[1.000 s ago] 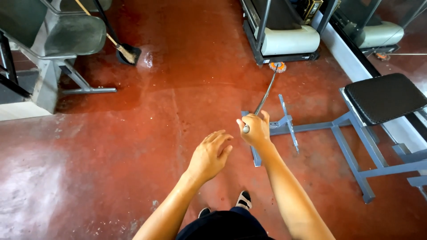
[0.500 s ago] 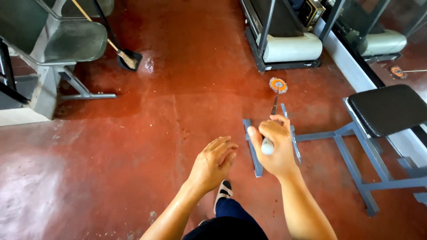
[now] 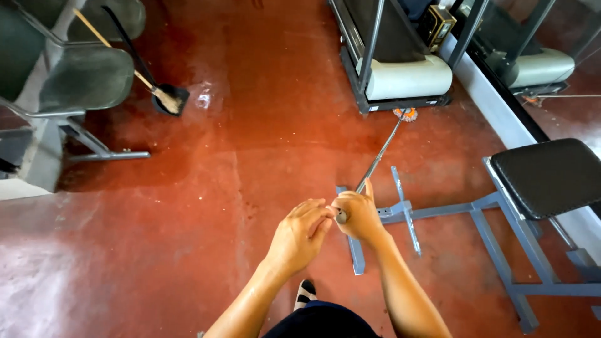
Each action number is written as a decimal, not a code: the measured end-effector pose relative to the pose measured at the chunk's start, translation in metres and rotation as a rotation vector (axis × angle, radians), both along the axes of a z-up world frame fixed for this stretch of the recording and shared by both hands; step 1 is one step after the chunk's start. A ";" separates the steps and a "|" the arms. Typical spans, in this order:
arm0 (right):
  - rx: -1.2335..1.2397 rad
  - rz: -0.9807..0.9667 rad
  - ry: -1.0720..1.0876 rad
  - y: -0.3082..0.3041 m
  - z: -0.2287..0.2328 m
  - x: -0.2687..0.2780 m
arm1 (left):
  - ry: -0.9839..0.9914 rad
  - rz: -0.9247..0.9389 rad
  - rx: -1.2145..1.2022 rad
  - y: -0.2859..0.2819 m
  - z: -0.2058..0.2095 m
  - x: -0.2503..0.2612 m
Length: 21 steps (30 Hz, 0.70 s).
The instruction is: Mopping the red floor in a gym area using a circular spin mop.
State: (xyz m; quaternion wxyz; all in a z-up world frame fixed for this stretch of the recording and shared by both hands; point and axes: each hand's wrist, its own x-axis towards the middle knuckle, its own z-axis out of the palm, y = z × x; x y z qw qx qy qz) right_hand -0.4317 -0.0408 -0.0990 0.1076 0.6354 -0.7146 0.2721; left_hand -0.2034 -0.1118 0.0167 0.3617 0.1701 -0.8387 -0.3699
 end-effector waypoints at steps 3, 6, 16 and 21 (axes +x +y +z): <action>0.100 0.030 0.003 0.007 0.061 -0.005 | 0.023 -0.026 0.003 -0.007 0.013 -0.018; -0.013 0.158 -0.059 0.035 0.139 -0.003 | 0.077 -0.121 0.058 -0.008 0.031 -0.031; -0.324 0.324 -0.318 -0.004 0.194 0.012 | 0.039 -0.345 0.043 -0.066 0.022 -0.110; -0.302 0.041 -0.430 -0.069 0.128 -0.007 | 0.050 -0.392 0.044 -0.112 0.008 -0.107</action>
